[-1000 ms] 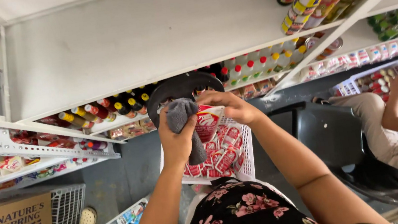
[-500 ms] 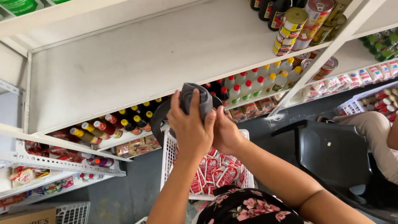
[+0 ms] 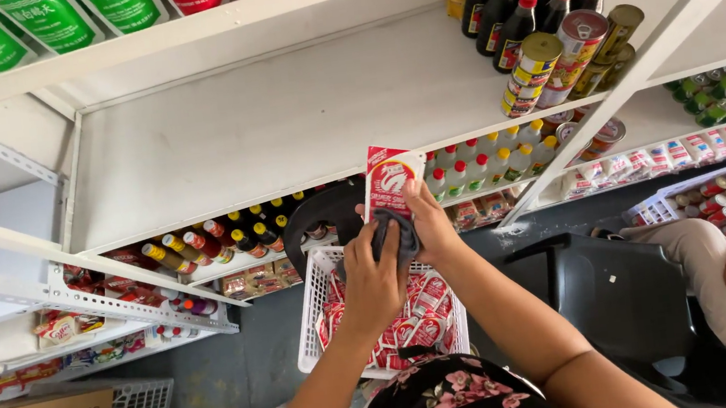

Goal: Cleaning store shelves with a rag and stocking individual condiment packets.

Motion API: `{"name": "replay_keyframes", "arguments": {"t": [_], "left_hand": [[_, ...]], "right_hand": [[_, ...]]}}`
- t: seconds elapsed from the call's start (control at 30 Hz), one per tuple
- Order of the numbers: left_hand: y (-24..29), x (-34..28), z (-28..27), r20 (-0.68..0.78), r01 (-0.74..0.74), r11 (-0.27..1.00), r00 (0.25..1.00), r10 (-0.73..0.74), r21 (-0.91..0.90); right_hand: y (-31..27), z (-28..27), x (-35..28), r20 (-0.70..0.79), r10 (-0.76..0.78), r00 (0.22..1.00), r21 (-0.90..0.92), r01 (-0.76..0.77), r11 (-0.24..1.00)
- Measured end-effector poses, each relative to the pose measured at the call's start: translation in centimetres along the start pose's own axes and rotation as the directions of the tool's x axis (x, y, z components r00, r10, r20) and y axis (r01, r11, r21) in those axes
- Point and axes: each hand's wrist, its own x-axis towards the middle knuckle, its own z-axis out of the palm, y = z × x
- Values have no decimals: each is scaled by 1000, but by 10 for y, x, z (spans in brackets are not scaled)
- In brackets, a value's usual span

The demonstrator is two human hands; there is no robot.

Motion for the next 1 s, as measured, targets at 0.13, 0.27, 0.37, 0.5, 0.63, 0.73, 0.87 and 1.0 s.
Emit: {"name": "replay_keyframes", "arguments": {"t": [0.13, 0.27, 0.37, 0.5, 0.63, 0.73, 0.87, 1.0], "left_hand": [[-20, -15, -4, -14, 48, 966, 998, -53, -254], [-40, 12, -17, 8, 193, 521, 942, -335, -831], [-39, 48, -22, -13, 144, 429, 940, -341, -892], [-8, 83, -12, 1, 111, 705, 988, -154, -700], [9, 85, -13, 69, 105, 816, 994, -80, -569], [5, 72, -13, 135, 138, 842, 988, -78, -522], [-36, 30, 17, 276, 280, 687, 954, -120, -671], [-83, 19, 27, 333, 451, 287, 864, -377, -845]], "right_hand": [[-15, -13, 14, -58, -52, 997, -4, 52, 999], [-26, -12, 10, 268, 164, 950, 398, -264, 879], [-5, -19, 7, 411, 136, 901, 470, -337, 816], [21, -21, 11, 89, 116, 989, 423, -143, 895], [-7, 17, 11, 182, 114, 977, 411, -181, 893], [-16, 0, 26, 234, -45, 971, 425, -60, 903], [-27, -24, 44, 160, -227, 961, 333, 164, 929], [-39, -13, 47, -206, -290, 934, 43, 305, 951]]}}
